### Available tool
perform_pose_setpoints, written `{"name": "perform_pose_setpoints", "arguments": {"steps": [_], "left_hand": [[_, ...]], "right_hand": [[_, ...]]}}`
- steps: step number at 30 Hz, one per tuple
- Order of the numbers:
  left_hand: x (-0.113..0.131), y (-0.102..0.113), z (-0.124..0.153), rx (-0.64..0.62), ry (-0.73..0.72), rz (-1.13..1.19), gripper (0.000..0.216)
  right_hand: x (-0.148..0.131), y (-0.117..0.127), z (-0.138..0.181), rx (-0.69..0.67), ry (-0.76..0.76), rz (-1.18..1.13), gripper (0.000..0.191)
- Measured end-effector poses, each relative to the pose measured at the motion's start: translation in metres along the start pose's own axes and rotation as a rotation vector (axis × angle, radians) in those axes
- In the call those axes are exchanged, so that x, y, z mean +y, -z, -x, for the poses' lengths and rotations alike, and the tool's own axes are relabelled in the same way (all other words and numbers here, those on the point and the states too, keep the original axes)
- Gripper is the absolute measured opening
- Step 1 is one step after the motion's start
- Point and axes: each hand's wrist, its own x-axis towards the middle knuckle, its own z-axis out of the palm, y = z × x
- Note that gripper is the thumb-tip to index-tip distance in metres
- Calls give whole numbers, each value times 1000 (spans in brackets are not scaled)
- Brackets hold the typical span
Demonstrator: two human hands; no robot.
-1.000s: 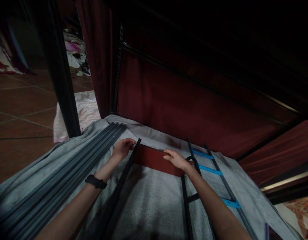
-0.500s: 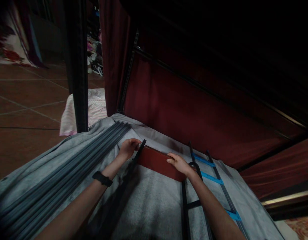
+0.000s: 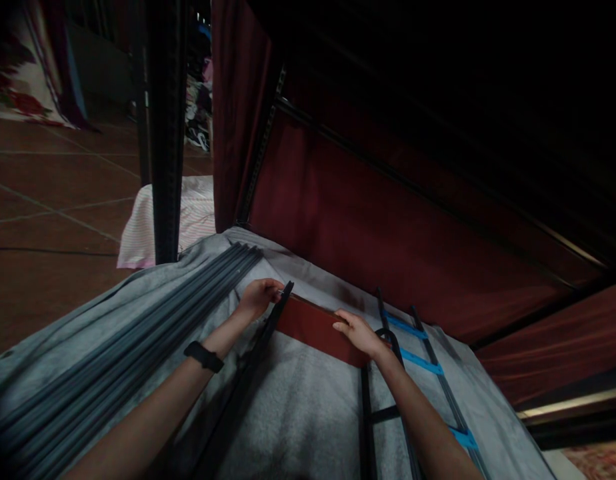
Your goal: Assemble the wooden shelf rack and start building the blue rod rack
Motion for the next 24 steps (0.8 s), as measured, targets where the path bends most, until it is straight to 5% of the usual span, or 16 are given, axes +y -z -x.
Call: {"name": "perform_pose_setpoints", "arguments": {"steps": [13,21,24], "left_hand": [[-3,4,-1,-93,-59,175,15],[9,-10,24,85,-241,-453,24],[9,-11,30,102,-217,-392,27]], "right_hand": [[-5,-1,3,21,-4,23,25],[-2,-4,4,55,-13,64,26],[2,-5,2,67,-20,83,26]]}}
